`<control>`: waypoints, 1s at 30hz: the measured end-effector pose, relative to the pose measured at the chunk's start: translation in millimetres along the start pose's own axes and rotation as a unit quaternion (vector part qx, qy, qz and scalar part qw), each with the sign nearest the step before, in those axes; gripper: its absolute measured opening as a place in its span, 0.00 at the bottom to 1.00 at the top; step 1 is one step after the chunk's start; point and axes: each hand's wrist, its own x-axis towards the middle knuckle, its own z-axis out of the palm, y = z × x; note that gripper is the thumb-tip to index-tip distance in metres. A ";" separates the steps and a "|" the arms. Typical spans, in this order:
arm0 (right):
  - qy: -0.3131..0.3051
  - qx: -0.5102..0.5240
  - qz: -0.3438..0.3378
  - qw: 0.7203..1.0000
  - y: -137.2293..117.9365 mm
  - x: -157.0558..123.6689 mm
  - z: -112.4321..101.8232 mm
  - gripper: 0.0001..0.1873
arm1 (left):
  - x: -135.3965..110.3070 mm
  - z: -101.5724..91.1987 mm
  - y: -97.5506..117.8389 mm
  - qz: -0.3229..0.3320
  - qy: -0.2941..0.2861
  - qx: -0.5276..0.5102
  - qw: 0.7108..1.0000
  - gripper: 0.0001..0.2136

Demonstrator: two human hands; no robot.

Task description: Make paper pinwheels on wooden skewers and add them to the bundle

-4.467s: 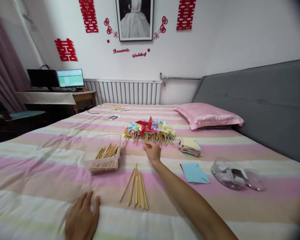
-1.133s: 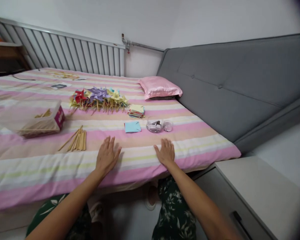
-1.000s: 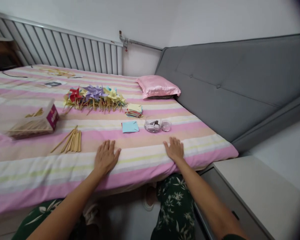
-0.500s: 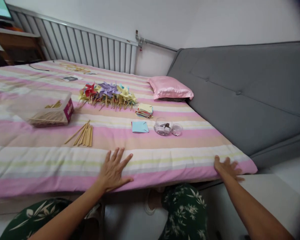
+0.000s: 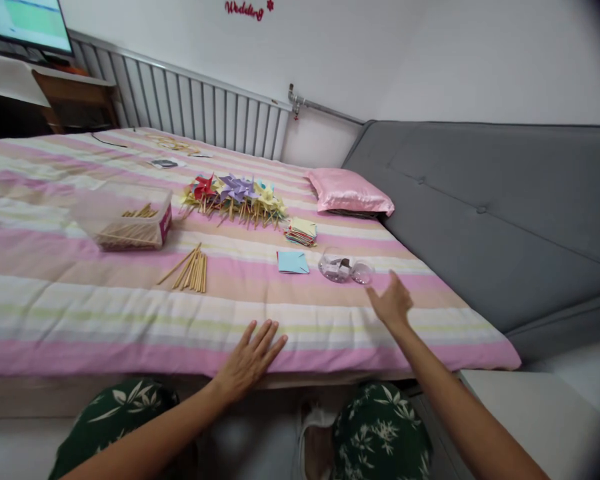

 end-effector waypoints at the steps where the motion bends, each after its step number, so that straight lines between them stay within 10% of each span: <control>1: -0.017 0.031 -0.045 0.998 -26.5 -5.2 4.4 0.40 | 2.6 -8.1 -0.5 -0.016 -0.025 -0.016 0.999 0.33; 5: -0.121 0.166 -0.196 0.959 -111.8 -28.4 35.4 0.23 | 30.9 -51.7 -18.7 -0.010 -0.132 -0.181 0.975 0.44; 10: -0.134 0.221 -0.203 0.944 -158.4 -31.6 79.7 0.16 | 80.1 -65.3 -62.5 -0.208 -0.041 -0.395 0.894 0.24; 15: -0.113 0.233 -0.189 0.947 -157.4 -13.1 113.4 0.17 | 89.5 -38.4 -78.8 -0.364 0.020 -0.379 0.851 0.16; 30: -0.153 0.289 -0.211 0.921 -130.6 9.9 151.2 0.16 | 90.4 -21.0 -85.9 -0.349 0.030 -0.322 0.880 0.13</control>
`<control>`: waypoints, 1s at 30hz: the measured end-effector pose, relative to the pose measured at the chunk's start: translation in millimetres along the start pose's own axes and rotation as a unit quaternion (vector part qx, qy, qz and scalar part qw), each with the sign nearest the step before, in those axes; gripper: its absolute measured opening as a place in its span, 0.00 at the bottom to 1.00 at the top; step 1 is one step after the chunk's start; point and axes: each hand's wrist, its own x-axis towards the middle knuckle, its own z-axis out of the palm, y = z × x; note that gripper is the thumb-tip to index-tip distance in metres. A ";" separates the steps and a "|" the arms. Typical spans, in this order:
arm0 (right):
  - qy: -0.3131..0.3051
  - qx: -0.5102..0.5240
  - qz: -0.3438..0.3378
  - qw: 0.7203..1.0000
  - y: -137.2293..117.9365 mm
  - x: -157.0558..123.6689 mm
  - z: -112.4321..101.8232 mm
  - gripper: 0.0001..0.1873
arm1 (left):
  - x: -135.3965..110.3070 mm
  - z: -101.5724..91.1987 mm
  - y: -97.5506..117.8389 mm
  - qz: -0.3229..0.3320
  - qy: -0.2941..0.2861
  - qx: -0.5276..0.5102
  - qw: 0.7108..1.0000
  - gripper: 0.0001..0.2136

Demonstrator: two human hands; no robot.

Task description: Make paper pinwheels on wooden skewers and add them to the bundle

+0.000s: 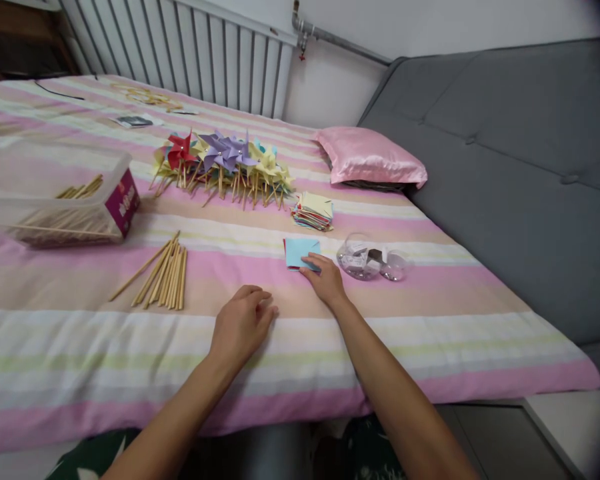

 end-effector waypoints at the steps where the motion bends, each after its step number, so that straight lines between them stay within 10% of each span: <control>1: 0.001 0.015 0.005 1.000 0.9 0.7 -0.2 0.15 | -0.3 0.3 -0.4 0.001 -0.001 -0.001 1.000 0.13; 14: 0.025 0.144 0.079 0.986 7.9 5.0 -1.4 0.12 | -0.2 3.2 -2.7 0.005 0.008 0.017 1.000 0.13; 30: 0.293 0.212 0.157 0.919 -27.3 -6.0 -23.7 0.20 | -1.7 -3.1 -1.5 0.014 0.050 0.013 0.999 0.13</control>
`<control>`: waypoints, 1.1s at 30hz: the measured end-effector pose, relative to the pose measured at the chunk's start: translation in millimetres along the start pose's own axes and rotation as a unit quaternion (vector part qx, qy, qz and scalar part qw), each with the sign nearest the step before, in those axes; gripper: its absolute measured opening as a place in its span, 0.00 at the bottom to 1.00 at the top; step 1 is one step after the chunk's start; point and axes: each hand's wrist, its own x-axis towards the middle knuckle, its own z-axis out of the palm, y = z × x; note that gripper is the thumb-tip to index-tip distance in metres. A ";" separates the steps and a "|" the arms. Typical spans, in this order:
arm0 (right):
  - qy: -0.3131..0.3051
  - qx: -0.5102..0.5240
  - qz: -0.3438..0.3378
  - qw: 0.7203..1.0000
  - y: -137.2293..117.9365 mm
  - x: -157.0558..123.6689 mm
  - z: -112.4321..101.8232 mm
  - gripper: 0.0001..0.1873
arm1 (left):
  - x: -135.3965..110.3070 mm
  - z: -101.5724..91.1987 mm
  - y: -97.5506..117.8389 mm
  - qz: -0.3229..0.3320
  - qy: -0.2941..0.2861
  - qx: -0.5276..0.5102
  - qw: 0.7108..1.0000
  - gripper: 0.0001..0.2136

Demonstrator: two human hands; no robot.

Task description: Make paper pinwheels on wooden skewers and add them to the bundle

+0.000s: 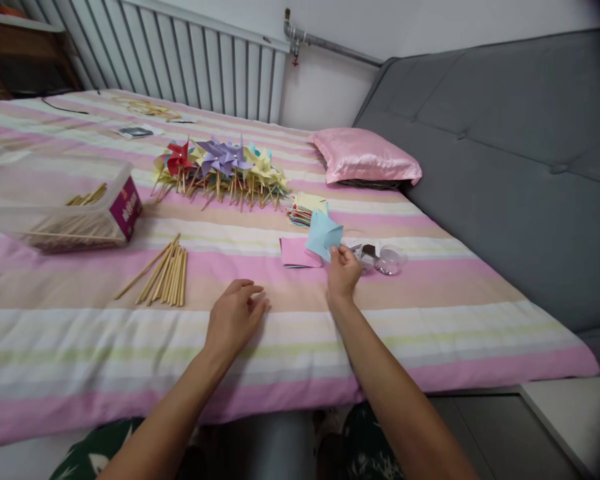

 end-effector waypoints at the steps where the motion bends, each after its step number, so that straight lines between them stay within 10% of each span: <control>1: -0.013 -0.027 -0.040 0.999 -12.6 -6.8 -5.8 0.19 | -0.3 -2.2 -1.3 -0.002 0.010 0.004 1.000 0.13; 9: -0.296 -0.269 -0.271 0.876 -51.2 -98.0 -53.2 0.14 | -2.7 -25.0 -14.5 -0.044 0.126 0.025 0.991 0.15; 14: -0.324 -0.280 -0.279 0.860 -40.3 -123.7 -66.7 0.16 | -10.7 -19.4 0.7 0.008 0.166 0.042 0.985 0.17; 20: -0.257 -0.275 -0.228 0.898 -53.6 -96.6 -66.8 0.26 | -20.7 8.8 24.7 0.127 0.055 0.109 0.984 0.23; 33: -0.463 -0.303 -0.161 0.817 -24.1 -91.0 -29.7 0.35 | -21.9 43.8 23.6 0.188 -0.114 0.247 0.944 0.29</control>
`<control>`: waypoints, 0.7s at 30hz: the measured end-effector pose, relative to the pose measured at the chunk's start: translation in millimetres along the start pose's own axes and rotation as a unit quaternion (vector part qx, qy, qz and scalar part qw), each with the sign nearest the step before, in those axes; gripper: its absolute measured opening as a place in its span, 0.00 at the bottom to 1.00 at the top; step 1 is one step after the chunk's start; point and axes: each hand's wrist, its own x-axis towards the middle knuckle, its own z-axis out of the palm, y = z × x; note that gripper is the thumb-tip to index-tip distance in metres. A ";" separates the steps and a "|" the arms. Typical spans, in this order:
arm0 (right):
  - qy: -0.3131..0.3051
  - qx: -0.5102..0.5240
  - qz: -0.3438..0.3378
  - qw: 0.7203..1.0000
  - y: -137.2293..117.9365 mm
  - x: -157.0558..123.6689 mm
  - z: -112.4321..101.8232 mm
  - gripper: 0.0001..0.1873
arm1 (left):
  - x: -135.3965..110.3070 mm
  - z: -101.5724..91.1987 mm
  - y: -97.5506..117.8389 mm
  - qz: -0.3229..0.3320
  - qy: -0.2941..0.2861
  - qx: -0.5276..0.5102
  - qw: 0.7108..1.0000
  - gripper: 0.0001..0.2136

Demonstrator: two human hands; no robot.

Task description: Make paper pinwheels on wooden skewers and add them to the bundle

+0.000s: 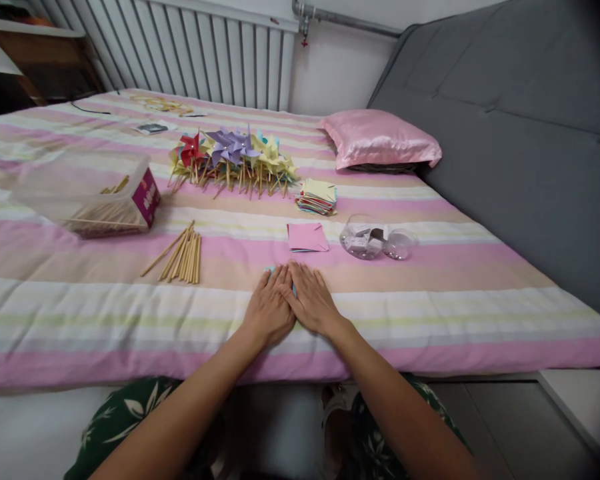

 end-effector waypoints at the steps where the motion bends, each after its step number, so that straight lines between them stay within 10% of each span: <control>1: -0.002 -0.001 0.006 1.000 0.5 0.3 0.2 0.36 | -0.2 0.4 0.0 -0.001 -0.002 0.004 1.000 0.29; 21: -0.008 0.064 0.066 0.996 6.9 7.7 -7.3 0.38 | -19.2 -15.7 -24.7 -0.135 -0.014 -0.007 0.991 0.49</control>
